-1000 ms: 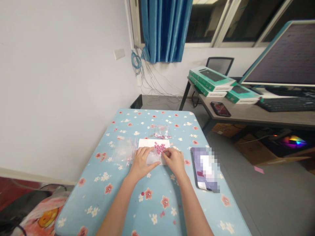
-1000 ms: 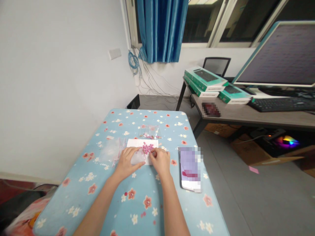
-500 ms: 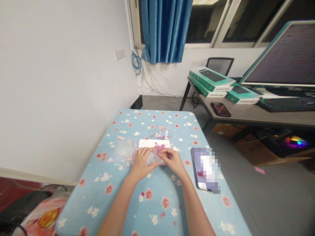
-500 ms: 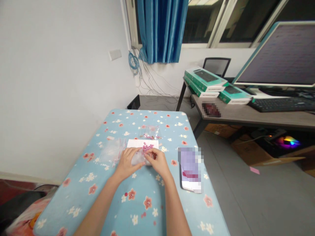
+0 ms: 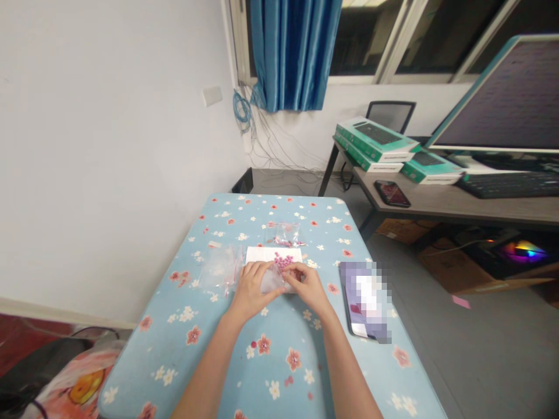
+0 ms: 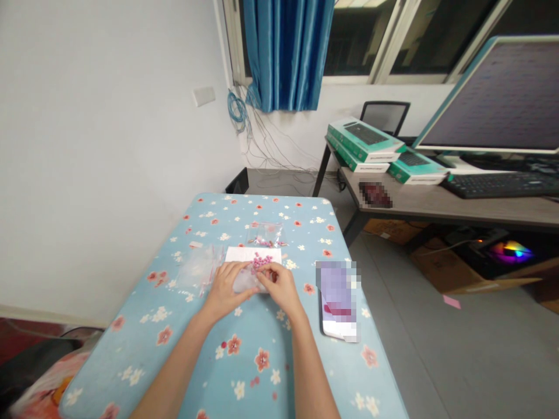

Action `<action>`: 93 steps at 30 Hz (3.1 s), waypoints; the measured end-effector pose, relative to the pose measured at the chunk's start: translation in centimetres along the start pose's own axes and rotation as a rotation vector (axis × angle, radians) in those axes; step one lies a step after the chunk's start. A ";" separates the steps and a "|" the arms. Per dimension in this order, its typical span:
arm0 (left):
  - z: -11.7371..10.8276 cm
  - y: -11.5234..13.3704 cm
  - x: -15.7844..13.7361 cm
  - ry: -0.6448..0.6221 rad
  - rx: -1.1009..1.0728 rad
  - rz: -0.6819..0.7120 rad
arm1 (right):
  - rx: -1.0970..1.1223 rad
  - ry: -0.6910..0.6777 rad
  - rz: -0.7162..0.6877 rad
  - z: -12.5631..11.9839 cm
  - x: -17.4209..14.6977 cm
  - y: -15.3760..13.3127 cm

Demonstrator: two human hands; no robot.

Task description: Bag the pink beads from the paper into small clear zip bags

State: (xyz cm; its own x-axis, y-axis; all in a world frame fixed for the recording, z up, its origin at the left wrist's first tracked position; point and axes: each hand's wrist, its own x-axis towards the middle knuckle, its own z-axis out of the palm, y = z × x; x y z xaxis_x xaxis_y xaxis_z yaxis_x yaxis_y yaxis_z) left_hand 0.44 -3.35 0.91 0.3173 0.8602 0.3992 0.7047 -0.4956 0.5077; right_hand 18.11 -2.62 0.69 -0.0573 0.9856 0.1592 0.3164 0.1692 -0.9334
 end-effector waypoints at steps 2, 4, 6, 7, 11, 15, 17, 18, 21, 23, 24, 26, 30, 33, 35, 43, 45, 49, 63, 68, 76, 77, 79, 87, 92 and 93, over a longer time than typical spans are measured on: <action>0.0 0.0 0.0 0.002 0.003 -0.001 | -0.124 0.088 0.001 -0.2 0.1 0.3; 0.0 -0.1 0.0 -0.001 0.004 -0.002 | -0.287 0.161 0.016 -0.5 0.1 0.4; 0.0 0.0 0.0 -0.004 0.006 -0.004 | -0.433 0.193 0.039 -0.7 0.0 0.4; 0.0 0.0 -0.1 -0.007 0.007 -0.003 | -0.488 0.198 0.049 -0.7 0.0 0.4; 0.0 0.0 -0.1 -0.002 0.010 -0.001 | -0.602 0.201 0.071 -0.6 0.0 0.3; 0.0 0.1 -0.1 -0.003 0.014 0.000 | -0.629 0.211 0.070 -0.4 0.1 0.3; 0.0 0.1 -0.1 -0.003 0.014 0.001 | -0.641 0.214 0.066 -0.3 0.1 0.3; 0.0 0.1 -0.1 -0.003 0.013 0.002 | -0.646 0.217 0.064 -0.3 0.2 0.4; 0.0 0.1 0.0 -0.005 0.007 0.002 | -0.659 0.226 0.071 -0.2 0.2 0.5; -0.1 0.1 0.0 -0.009 0.004 -0.001 | -0.663 0.231 0.074 -0.2 0.3 0.5; -0.1 0.1 0.0 -0.012 0.004 -0.003 | -0.663 0.234 0.073 -0.2 0.3 0.6; -0.1 0.1 -0.1 -0.016 0.001 -0.004 | -0.661 0.241 0.069 -0.1 0.4 0.6; -0.1 0.1 -0.1 -0.011 -0.006 -0.002 | -0.660 0.249 0.073 -0.1 0.4 0.7; -0.1 0.1 -0.1 -0.009 -0.005 0.000 | -0.654 0.249 0.074 -0.1 0.4 0.6; -0.2 0.1 -0.1 -0.010 -0.002 0.000 | -0.647 0.251 0.078 -0.2 0.4 0.6; -0.1 -0.1 -0.1 -0.022 -0.002 -0.026 | -0.459 0.275 0.093 -0.6 0.5 1.0; -0.1 -0.2 -0.1 -0.023 -0.002 -0.034 | -0.323 0.260 0.098 -0.6 0.4 1.1; -0.1 -0.1 0.0 -0.022 -0.003 -0.033 | -0.078 0.195 0.087 -0.5 0.3 0.9; -0.1 -0.1 0.0 -0.025 -0.002 -0.016 | 0.078 -0.082 0.034 0.6 0.1 0.2; -0.1 -0.1 0.0 -0.010 0.015 -0.025 | 0.083 -0.050 0.029 0.5 0.1 0.1; -0.2 -0.2 0.1 0.105 0.032 -0.106 | 0.019 -0.012 -0.011 0.5 0.0 -0.1; -0.2 -0.2 0.2 0.123 0.022 -0.121 | 0.000 -0.011 -0.021 0.4 0.0 0.0; -0.4 -0.1 0.3 0.158 -0.007 -0.149 | -0.057 -0.006 -0.046 0.4 0.0 0.1; -1.2 0.4 0.5 0.240 -0.136 -0.265 | -0.463 0.036 -0.097 0.7 0.2 -0.3; -1.1 0.3 0.5 0.254 -0.127 -0.240 | -0.617 0.025 -0.102 1.7 0.1 -0.8; -1.0 0.2 0.5 0.257 -0.124 -0.235 | -0.630 0.018 -0.109 1.9 0.1 -0.8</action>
State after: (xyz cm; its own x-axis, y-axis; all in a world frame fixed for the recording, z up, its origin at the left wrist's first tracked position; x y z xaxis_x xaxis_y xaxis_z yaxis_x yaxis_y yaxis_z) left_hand 0.13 -3.16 2.01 -0.0251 0.9019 0.4313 0.6519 -0.3123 0.6910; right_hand 16.06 -2.62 0.87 -0.1066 0.9616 0.2530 0.8060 0.2326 -0.5442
